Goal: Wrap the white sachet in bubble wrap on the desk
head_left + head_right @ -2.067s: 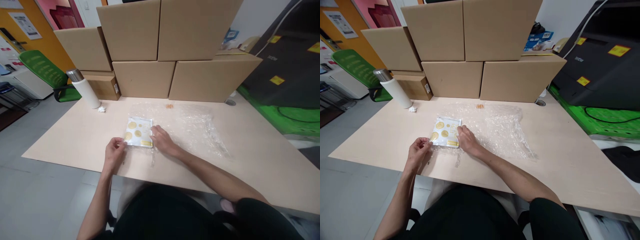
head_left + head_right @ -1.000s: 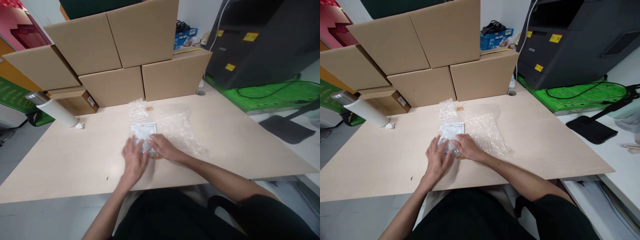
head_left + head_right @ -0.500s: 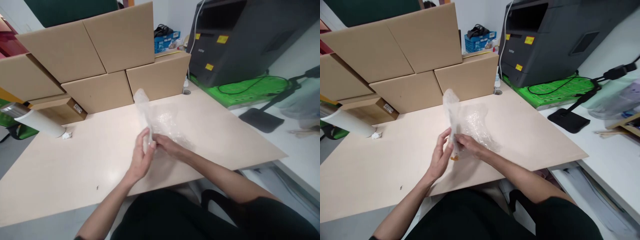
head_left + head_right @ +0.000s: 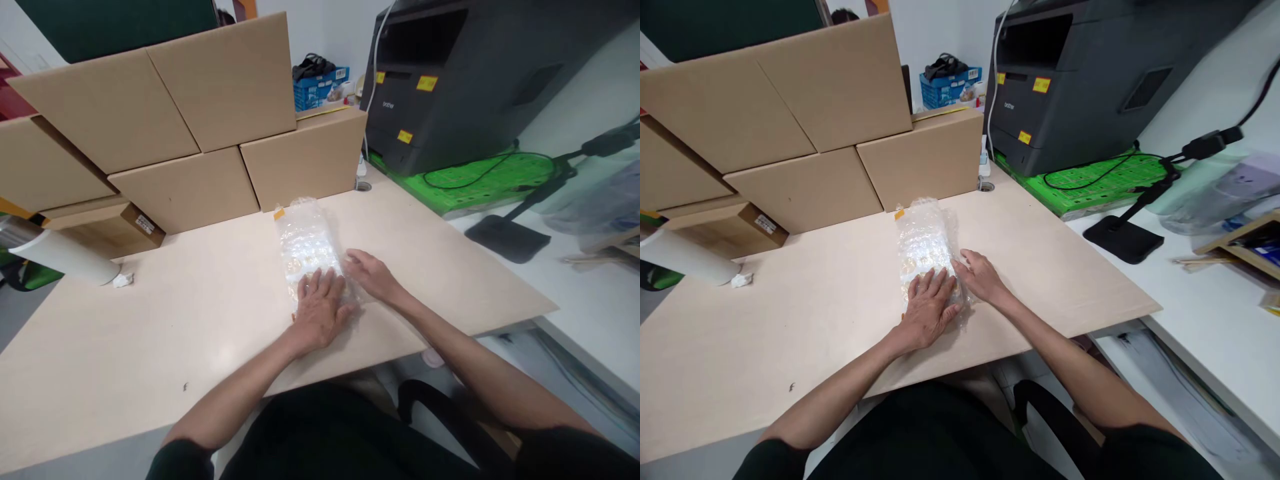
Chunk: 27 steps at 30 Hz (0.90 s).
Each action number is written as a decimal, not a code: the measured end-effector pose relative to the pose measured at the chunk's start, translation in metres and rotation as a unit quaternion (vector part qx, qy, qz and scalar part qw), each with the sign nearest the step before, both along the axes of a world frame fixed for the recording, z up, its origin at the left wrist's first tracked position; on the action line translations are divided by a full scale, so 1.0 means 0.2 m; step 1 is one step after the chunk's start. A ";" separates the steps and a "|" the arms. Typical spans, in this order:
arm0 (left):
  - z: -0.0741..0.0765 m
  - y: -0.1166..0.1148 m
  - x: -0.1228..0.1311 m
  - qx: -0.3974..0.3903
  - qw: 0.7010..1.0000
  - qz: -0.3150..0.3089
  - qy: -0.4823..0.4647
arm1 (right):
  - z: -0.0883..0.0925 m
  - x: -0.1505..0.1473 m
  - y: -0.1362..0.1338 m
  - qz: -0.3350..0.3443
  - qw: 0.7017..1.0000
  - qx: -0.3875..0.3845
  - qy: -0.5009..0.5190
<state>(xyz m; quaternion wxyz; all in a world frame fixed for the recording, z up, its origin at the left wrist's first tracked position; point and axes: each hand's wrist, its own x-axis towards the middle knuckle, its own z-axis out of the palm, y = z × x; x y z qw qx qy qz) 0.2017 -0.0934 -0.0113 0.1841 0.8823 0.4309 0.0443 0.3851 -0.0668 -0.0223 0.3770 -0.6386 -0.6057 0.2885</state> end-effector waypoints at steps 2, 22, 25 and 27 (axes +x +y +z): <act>0.00 0.00 0.01 0.010 1.000 -0.003 0.002 | 0.01 -0.04 0.09 0.013 0.998 -0.041 0.034; 0.28 0.26 -0.65 -0.166 0.932 0.044 -0.318 | 0.34 -0.25 -0.04 0.232 0.890 -0.138 0.367; 0.22 0.21 -0.69 -0.348 0.815 0.055 -0.460 | 0.33 -0.31 0.02 0.153 0.903 -0.085 0.393; 0.16 0.20 -0.65 -0.369 0.762 0.099 -0.524 | 0.28 -0.37 0.10 0.106 0.909 -0.070 0.397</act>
